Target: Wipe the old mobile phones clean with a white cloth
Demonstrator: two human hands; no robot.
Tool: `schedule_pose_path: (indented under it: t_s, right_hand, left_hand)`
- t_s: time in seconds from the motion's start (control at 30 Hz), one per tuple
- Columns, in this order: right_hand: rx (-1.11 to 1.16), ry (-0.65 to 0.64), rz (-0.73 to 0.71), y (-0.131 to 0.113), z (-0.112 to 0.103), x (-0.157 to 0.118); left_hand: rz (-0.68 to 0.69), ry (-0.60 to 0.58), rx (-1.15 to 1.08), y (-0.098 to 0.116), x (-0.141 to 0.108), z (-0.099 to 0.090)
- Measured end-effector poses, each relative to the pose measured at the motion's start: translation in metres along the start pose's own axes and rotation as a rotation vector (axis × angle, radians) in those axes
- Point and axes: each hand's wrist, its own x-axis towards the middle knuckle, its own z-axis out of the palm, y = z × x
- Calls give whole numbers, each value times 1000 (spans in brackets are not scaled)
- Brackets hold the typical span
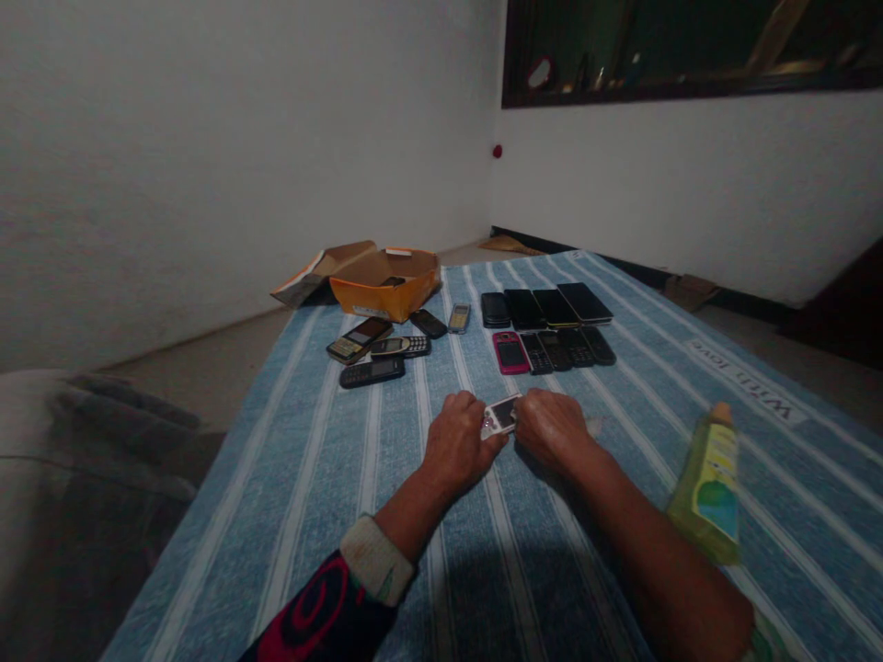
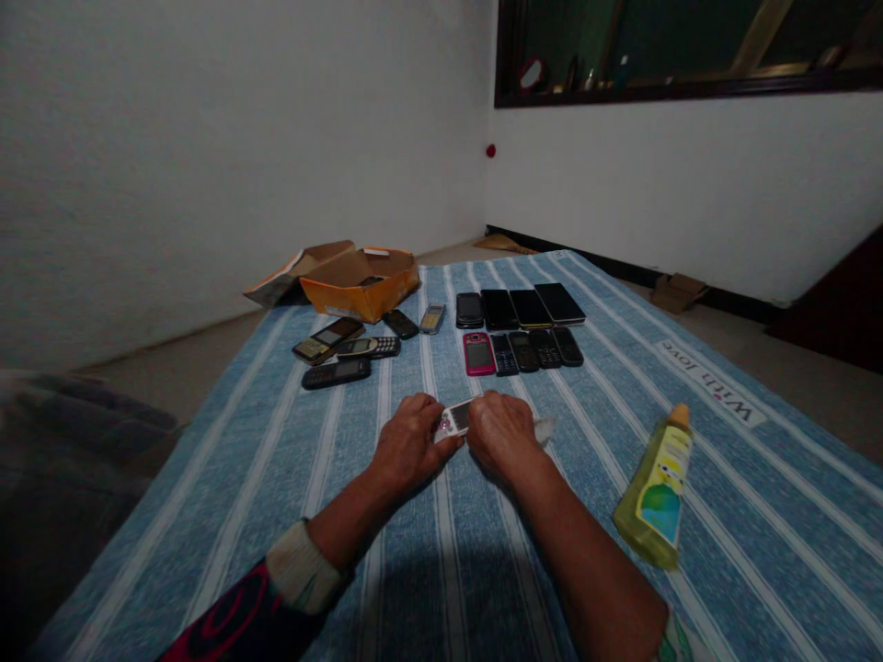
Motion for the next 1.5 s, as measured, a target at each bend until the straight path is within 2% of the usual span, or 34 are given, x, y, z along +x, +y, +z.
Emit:
schedule_pose_path:
  t_s: [0.23, 0.4, 0.73, 0.93, 1.23, 1.5]
  right_hand:
    - [31, -37, 20, 1, -4, -9]
    - [58, -35, 22, 4, 1, -13]
    - [111, 176, -19, 12, 12, -3]
    - [27, 114, -31, 9, 11, 1]
    - [13, 30, -65, 12, 8, -12]
    - [137, 28, -33, 15, 6, -14]
  left_hand:
    - [-5, -2, 10, 1, 0, -1]
    - [-3, 17, 6, 0, 0, 1]
    - [-13, 8, 8, 0, 0, 4]
    - [-14, 4, -7, 0, 0, 2]
    - [2, 26, 0, -1, -2, 3]
    - [1, 10, -15, -1, 0, 3]
